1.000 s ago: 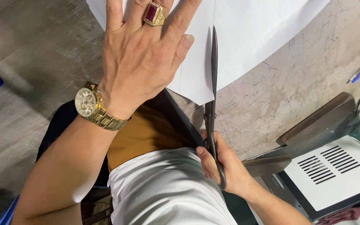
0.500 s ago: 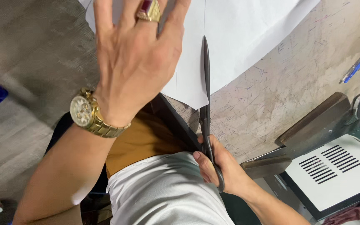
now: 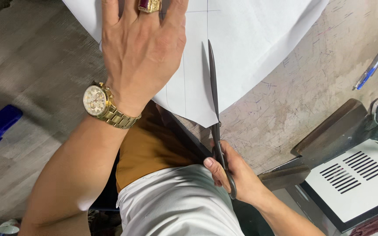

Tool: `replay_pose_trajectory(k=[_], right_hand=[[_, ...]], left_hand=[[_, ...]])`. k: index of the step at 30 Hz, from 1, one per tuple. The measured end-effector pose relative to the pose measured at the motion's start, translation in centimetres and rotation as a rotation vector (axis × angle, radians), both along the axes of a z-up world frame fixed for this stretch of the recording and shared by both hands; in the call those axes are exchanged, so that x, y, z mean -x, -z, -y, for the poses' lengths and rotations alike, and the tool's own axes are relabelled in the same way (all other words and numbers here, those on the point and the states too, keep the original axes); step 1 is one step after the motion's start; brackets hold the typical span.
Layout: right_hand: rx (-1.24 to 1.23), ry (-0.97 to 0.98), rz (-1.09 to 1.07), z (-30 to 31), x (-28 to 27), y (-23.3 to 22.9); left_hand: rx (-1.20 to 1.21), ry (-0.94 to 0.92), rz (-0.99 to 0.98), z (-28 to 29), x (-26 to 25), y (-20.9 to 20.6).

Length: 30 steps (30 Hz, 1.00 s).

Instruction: The person cuts out shapes from a large piece of white fabric using shears, following lines drawn on the material. They smooth the fabric on a workbench, cut out a specific panel, and then fold the remaining large piece of material.

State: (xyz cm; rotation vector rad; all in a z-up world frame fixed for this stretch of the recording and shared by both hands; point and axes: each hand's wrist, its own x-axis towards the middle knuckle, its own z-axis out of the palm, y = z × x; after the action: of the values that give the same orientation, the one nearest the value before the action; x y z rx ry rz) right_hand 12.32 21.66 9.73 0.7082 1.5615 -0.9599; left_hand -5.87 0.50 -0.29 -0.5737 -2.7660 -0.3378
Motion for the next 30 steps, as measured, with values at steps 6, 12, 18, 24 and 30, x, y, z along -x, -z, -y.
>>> replay_pose_trajectory(k=[6, 12, 18, 24, 30], right_hand=[[-0.065, -0.080, -0.005, 0.7, 0.3, 0.0], [-0.019, 0.037, -0.012, 1.3, 0.1, 0.0], [-0.062, 0.021, 0.031, 1.8, 0.4, -0.2], [0.020, 0.005, 0.001, 0.9, 0.4, 0.0], [0.028, 0.014, -0.081, 0.9, 1.3, 0.8]], left_hand=[[-0.008, 0.012, 0.099, 0.0, 0.2, -0.6], [-0.019, 0.023, 0.113, 0.0, 0.3, -0.6], [-0.030, 0.032, 0.141, 0.0, 0.3, -0.6], [-0.088, 0.049, 0.156, 0.0, 0.4, -0.5], [-0.128, 0.058, 0.173, 0.0, 0.4, -0.4]])
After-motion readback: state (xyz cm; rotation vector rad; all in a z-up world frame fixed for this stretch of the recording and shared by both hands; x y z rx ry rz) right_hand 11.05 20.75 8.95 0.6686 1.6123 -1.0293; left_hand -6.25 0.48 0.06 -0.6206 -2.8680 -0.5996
